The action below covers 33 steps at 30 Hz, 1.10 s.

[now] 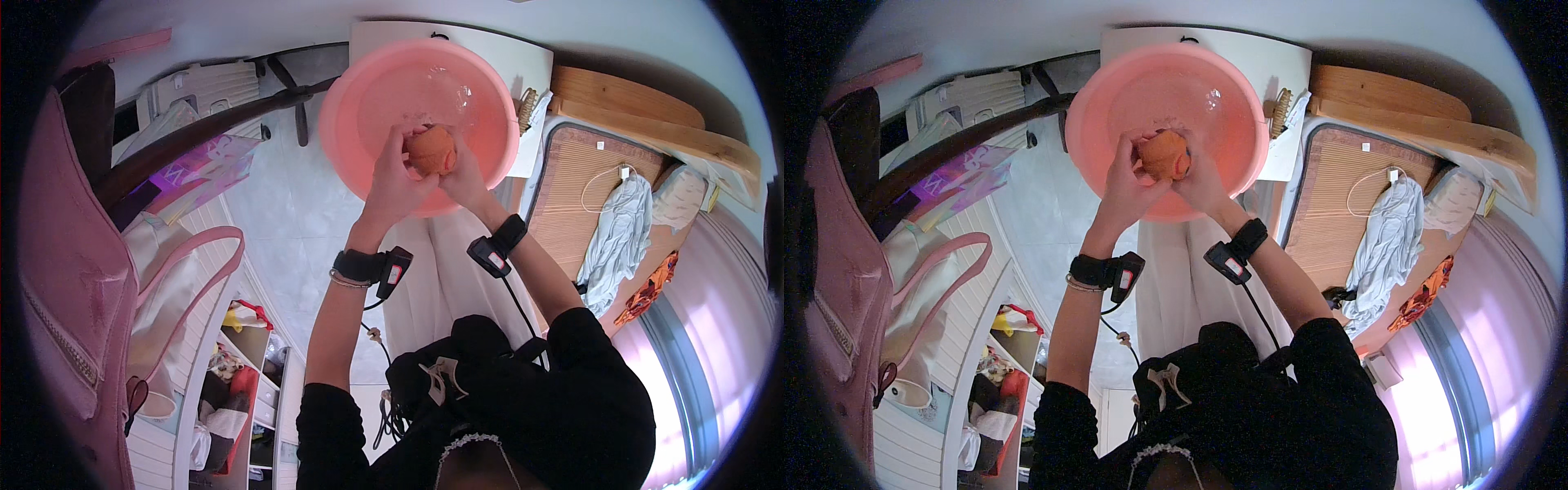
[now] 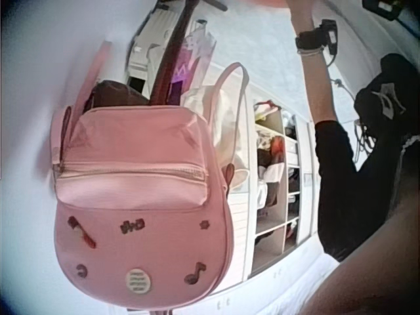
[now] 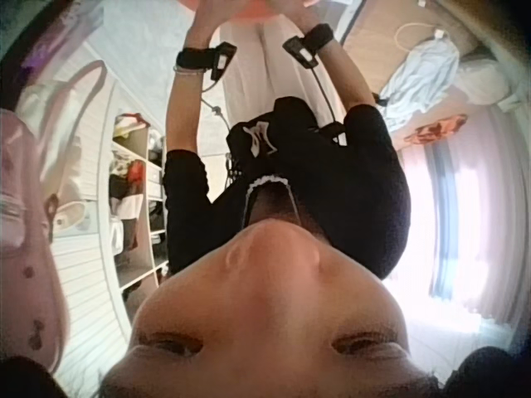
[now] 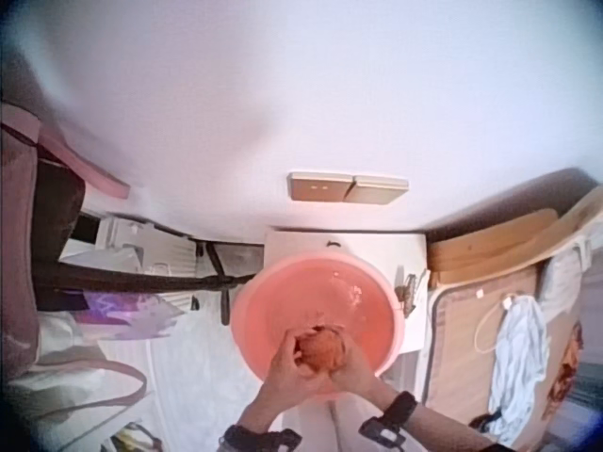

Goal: Clean a small plush-toy-like object with a wet cloth and examine items in a drawer.

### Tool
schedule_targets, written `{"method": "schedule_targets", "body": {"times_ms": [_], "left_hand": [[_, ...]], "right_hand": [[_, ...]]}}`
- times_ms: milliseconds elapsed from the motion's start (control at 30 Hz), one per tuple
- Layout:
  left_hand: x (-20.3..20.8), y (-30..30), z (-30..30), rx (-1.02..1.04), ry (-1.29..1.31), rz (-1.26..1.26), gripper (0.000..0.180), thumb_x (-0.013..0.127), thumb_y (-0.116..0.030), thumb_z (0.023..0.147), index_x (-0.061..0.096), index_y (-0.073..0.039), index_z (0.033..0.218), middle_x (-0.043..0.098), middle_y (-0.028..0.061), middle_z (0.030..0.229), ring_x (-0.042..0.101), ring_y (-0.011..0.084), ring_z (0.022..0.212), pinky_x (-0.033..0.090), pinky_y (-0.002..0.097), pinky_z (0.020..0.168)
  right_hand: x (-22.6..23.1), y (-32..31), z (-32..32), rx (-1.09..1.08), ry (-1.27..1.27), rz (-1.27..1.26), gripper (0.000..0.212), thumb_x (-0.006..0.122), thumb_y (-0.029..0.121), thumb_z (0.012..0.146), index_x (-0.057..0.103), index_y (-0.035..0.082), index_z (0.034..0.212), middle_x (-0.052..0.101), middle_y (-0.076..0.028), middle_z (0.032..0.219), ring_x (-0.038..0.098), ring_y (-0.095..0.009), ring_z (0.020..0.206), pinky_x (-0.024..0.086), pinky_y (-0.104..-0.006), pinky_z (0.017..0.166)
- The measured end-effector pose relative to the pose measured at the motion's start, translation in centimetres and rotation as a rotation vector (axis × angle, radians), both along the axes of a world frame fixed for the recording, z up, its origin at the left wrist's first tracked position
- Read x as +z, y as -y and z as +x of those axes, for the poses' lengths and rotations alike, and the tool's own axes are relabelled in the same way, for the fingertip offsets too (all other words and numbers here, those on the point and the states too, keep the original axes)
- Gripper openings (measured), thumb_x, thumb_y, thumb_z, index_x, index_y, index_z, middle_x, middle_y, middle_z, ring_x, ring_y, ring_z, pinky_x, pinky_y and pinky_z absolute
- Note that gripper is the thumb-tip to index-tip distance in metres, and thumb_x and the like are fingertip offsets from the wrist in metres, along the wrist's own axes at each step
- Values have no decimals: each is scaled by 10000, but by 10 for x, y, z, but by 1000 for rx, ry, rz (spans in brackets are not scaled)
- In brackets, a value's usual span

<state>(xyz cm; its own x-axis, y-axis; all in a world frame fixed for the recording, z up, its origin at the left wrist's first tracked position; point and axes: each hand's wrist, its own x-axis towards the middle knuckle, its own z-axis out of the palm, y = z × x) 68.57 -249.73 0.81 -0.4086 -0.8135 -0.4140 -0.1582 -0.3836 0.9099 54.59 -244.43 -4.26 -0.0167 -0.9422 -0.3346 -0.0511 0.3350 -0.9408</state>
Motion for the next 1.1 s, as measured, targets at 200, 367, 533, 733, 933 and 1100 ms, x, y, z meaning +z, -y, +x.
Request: {"method": "schedule_targets", "body": {"times_ms": [200,367,533,733,933,1100], "left_hand": [[5,-3,0,-215,435,-408,703,671,12,649,399,-91,1289,414,133,1291,369,321,1249,323,417,1036],[-15,-16,-1,-486,761,-792,659,637,-52,692,408,-127,1306,377,93,1363,361,281,1278,332,450,1011],[-39,-14,0,-402,667,-794,564,632,-92,710,442,-92,1241,476,90,1243,447,275,1195,418,409,947],[-46,-11,-5,-460,740,-764,454,651,-46,680,476,-38,1099,553,111,1071,569,265,982,531,334,755],[-40,-3,-11,-530,696,-426,453,698,1,655,491,27,1057,595,193,969,582,366,926,507,415,768],[-42,2,-5,-499,583,-267,428,716,-24,633,514,52,1003,617,206,909,603,384,867,500,430,732]], "right_hand": [[6,8,-11,133,-304,156,635,755,108,653,440,32,1200,556,-189,1110,555,-327,1041,457,-374,871],[16,17,-8,253,-233,214,599,758,138,636,478,20,1152,604,-198,1023,597,-330,949,475,-383,822],[26,22,-8,322,-217,385,592,732,111,636,478,7,1161,621,-212,934,608,-354,897,482,-394,803],[12,17,-9,299,-399,-183,571,731,87,663,465,-7,1160,621,-202,858,629,-351,759,493,-394,650],[4,13,-11,332,-442,13,456,725,88,661,505,-10,1048,594,-209,930,581,-404,875,472,-429,727],[3,10,-6,340,-522,13,383,705,65,668,502,-4,986,573,-196,917,564,-394,884,463,-433,740]]}}
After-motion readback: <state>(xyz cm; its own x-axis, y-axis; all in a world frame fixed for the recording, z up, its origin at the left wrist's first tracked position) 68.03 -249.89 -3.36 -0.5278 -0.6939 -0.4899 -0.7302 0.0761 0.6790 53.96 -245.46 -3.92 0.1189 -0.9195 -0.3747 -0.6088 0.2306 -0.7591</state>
